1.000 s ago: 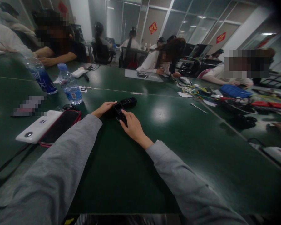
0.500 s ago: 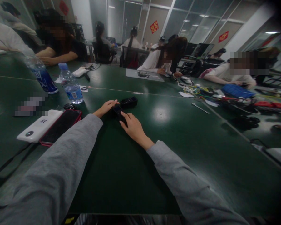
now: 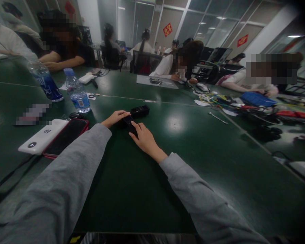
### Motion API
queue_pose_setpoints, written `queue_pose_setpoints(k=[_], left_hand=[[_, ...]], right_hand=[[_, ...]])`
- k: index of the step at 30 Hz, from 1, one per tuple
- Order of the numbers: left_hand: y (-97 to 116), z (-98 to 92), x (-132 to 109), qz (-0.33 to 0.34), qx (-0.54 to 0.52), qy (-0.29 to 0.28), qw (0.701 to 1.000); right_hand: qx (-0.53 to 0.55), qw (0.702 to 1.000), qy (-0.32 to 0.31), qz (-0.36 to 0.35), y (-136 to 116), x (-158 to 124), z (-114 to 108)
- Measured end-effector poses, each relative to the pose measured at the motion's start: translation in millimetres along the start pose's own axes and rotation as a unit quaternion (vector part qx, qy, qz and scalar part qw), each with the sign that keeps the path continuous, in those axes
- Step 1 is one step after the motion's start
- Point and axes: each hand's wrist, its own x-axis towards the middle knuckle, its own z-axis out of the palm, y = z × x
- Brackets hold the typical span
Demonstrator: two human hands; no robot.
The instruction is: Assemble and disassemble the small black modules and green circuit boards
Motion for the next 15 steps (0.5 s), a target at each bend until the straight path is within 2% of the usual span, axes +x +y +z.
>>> queue_pose_setpoints(k=[8, 15], left_hand=[[-6.2, -1.1, 1.7, -0.007, 0.000, 0.022, 1.000], [-6.1, -0.6, 1.5, -0.002, 0.007, 0.023, 1.000]], right_hand=[[0.019, 0.999, -0.029, -0.033, -2.1, 0.4, -4.0], [0.053, 0.998, -0.006, -0.022, -1.5, 0.8, -5.3]])
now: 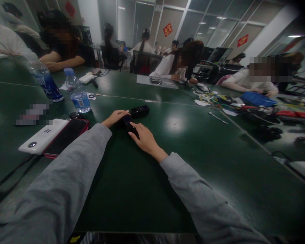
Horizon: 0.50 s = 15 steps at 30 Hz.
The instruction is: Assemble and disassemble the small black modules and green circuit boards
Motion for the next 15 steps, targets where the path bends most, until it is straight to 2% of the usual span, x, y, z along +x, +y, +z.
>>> queue_pose_setpoints(k=[9, 15], left_hand=[[-0.4, 0.8, -1.0, 0.001, 0.006, 0.006, 1.000], [-0.5, 0.8, -2.5, 0.003, -0.012, -0.004, 1.000]], right_hand=[[0.009, 0.999, 0.041, 0.019, 10.4, 4.9, 5.0], [0.051, 0.995, 0.051, 0.070, 19.7, 6.1, 11.0]])
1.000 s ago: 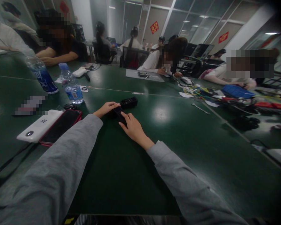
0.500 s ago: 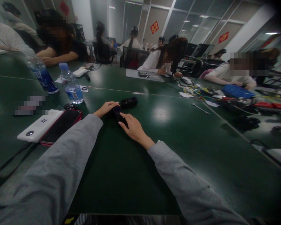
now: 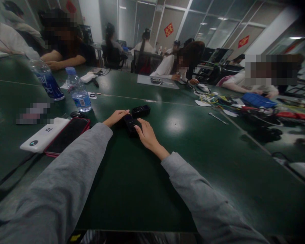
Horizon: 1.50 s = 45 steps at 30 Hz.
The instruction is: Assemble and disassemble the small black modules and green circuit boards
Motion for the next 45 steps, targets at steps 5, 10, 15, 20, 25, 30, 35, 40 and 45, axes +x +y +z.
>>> queue_pose_setpoints(k=[5, 10, 15, 20, 25, 30, 35, 40, 45], left_hand=[[3.5, -0.4, -0.9, -0.002, 0.011, 0.000, 1.000], [3.7, -0.1, -1.2, -0.009, 0.016, 0.000, 1.000], [-1.6, -0.5, 0.9, -0.006, 0.038, -0.004, 0.999], [-4.5, -0.9, 2.4, -0.004, 0.052, -0.007, 0.999], [-6.3, -0.9, 2.7, 0.002, 0.060, -0.005, 0.998], [-3.5, -0.7, 1.0, 0.006, 0.063, -0.002, 0.998], [-1.7, -0.8, -0.2, 0.003, 0.069, -0.002, 0.998], [-4.3, -0.4, 0.4, 0.002, 0.073, 0.001, 0.997], [-4.7, -0.3, 1.1, -0.001, 0.085, 0.005, 0.996]], right_hand=[[0.024, 0.999, -0.021, 0.016, 2.3, 0.5, 0.3], [0.020, 0.999, -0.031, 0.021, 3.5, 0.6, 1.5], [0.010, 0.999, -0.033, 0.009, 3.9, 0.8, 2.9], [-0.005, 0.999, -0.032, -0.009, 2.4, 2.5, 3.7], [-0.002, 0.999, -0.034, -0.009, 2.6, 2.3, 3.9], [0.005, 0.999, -0.039, -0.003, 2.8, 1.4, 3.3], [0.002, 0.999, -0.039, -0.006, 2.0, 1.7, 3.1], [0.008, 0.999, -0.038, -0.002, 1.9, 1.6, 3.4], [0.001, 0.999, -0.040, -0.004, 2.3, 1.7, 4.3]])
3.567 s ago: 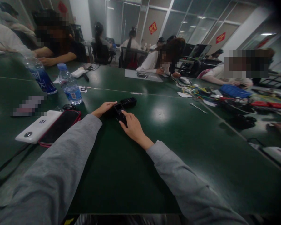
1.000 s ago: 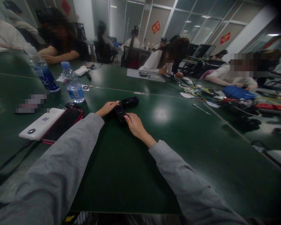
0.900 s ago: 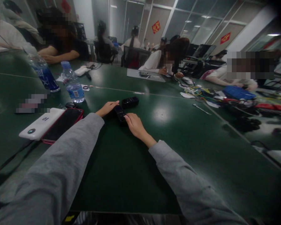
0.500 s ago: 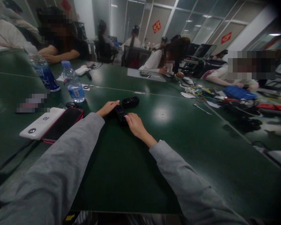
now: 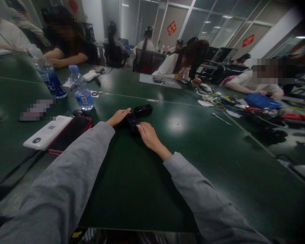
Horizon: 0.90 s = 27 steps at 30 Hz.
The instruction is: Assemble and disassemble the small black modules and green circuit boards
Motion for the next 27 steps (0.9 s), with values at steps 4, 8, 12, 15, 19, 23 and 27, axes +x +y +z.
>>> queue_pose_setpoints(k=[4, 8, 12, 15, 19, 23, 27], left_hand=[[0.1, 0.0, 0.8, -0.003, 0.017, 0.004, 1.000], [0.1, 0.3, 0.7, -0.002, 0.020, 0.006, 1.000], [0.6, 0.5, 0.0, -0.001, 0.018, 0.006, 1.000], [0.8, 0.2, -0.3, -0.002, 0.016, 0.007, 1.000], [1.9, -0.4, -0.9, 0.000, 0.015, 0.002, 1.000], [3.3, -0.3, -1.5, 0.000, 0.014, 0.000, 1.000], [4.2, -0.2, -2.6, 0.000, 0.013, 0.001, 1.000]], right_hand=[[-0.010, 1.000, -0.001, -0.003, 0.0, 0.6, -0.1], [-0.008, 1.000, -0.003, -0.002, -0.7, 0.6, -0.9], [-0.005, 1.000, -0.006, 0.003, -1.3, 0.0, -1.3], [-0.004, 1.000, -0.007, 0.006, -1.1, -0.3, -1.2], [-0.002, 1.000, -0.005, 0.006, -0.5, -0.4, -1.1], [-0.002, 1.000, -0.004, 0.005, -0.4, -0.3, -1.0], [-0.001, 1.000, -0.007, 0.009, -0.8, -0.1, -1.0]])
